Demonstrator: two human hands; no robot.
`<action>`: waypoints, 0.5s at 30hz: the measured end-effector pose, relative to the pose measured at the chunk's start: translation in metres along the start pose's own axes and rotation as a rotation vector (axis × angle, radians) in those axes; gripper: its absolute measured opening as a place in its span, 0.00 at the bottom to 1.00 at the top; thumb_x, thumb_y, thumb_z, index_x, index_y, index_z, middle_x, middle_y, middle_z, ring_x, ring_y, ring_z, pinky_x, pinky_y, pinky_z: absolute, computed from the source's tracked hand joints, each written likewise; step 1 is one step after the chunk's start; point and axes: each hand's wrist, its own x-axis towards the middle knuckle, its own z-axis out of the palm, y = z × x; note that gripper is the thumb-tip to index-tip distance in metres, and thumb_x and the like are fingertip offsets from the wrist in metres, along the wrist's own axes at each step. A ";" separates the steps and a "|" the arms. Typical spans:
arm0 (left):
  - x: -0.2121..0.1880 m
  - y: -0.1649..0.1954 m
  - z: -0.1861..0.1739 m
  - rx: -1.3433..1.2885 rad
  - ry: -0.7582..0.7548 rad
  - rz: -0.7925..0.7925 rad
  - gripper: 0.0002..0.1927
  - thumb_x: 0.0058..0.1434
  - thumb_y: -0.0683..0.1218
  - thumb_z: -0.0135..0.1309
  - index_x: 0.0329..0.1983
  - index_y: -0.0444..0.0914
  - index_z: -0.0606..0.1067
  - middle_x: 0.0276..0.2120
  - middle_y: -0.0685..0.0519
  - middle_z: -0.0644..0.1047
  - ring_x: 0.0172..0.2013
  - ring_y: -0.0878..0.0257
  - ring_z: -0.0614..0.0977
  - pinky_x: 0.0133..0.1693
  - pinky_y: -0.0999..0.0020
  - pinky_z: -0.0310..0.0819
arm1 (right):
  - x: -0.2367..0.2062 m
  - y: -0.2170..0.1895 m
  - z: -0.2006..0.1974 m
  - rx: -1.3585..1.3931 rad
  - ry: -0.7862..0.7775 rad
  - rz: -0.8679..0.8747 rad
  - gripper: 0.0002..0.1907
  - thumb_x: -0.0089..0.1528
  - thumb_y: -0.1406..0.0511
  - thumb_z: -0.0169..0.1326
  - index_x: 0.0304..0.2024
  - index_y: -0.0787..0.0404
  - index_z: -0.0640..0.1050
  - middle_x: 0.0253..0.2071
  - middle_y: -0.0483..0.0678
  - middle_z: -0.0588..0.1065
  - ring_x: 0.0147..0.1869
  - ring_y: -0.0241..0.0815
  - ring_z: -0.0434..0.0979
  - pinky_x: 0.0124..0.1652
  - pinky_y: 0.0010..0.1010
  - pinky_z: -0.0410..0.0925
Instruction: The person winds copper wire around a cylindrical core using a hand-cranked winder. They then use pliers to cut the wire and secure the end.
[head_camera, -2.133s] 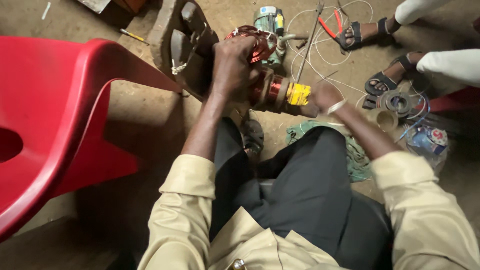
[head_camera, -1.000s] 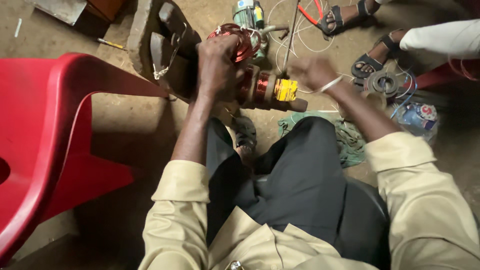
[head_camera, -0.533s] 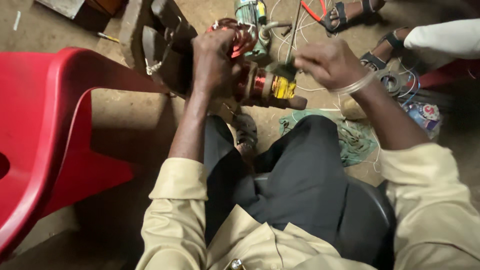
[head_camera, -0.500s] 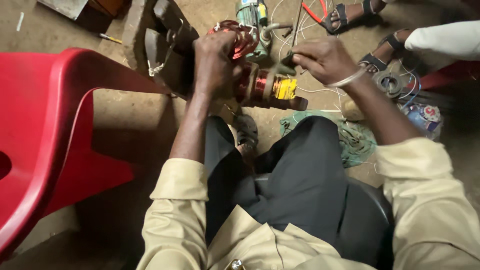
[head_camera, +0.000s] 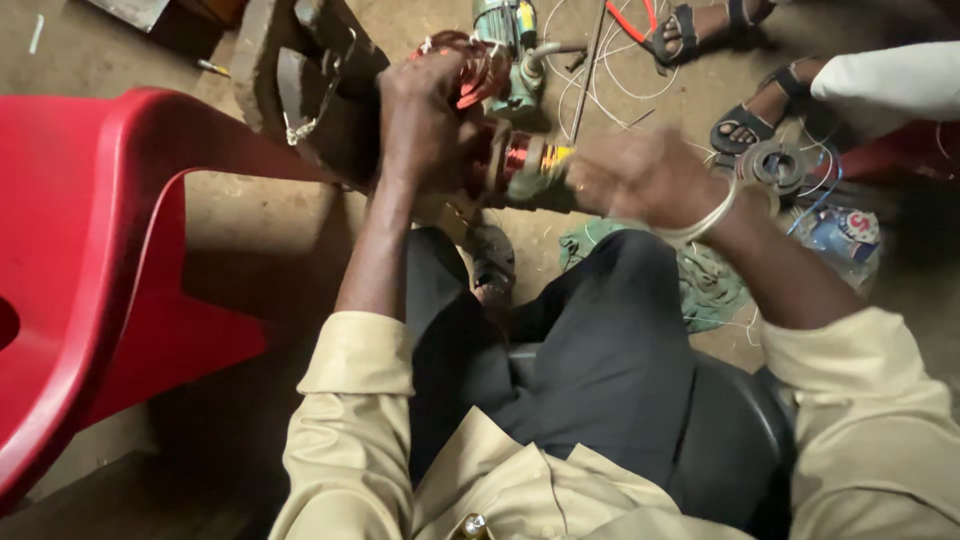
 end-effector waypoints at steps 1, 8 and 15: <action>-0.001 0.002 0.000 0.001 -0.001 -0.011 0.20 0.40 0.42 0.72 0.32 0.35 0.73 0.29 0.43 0.76 0.33 0.45 0.79 0.35 0.54 0.72 | 0.011 0.025 -0.005 -0.033 0.063 0.032 0.14 0.69 0.57 0.53 0.43 0.61 0.79 0.32 0.55 0.75 0.33 0.56 0.77 0.32 0.44 0.69; 0.004 0.005 0.002 0.024 0.004 -0.106 0.17 0.42 0.39 0.69 0.30 0.36 0.72 0.27 0.45 0.75 0.30 0.48 0.80 0.35 0.56 0.72 | -0.011 0.054 0.133 0.253 -0.243 0.268 0.13 0.64 0.58 0.52 0.46 0.54 0.81 0.31 0.51 0.79 0.33 0.51 0.79 0.35 0.41 0.72; 0.001 -0.002 0.006 -0.001 0.005 0.006 0.19 0.38 0.39 0.69 0.32 0.35 0.73 0.29 0.43 0.75 0.32 0.44 0.79 0.34 0.55 0.71 | -0.026 -0.050 0.060 0.207 -0.292 0.000 0.12 0.66 0.57 0.52 0.39 0.58 0.79 0.33 0.56 0.77 0.37 0.60 0.78 0.39 0.48 0.71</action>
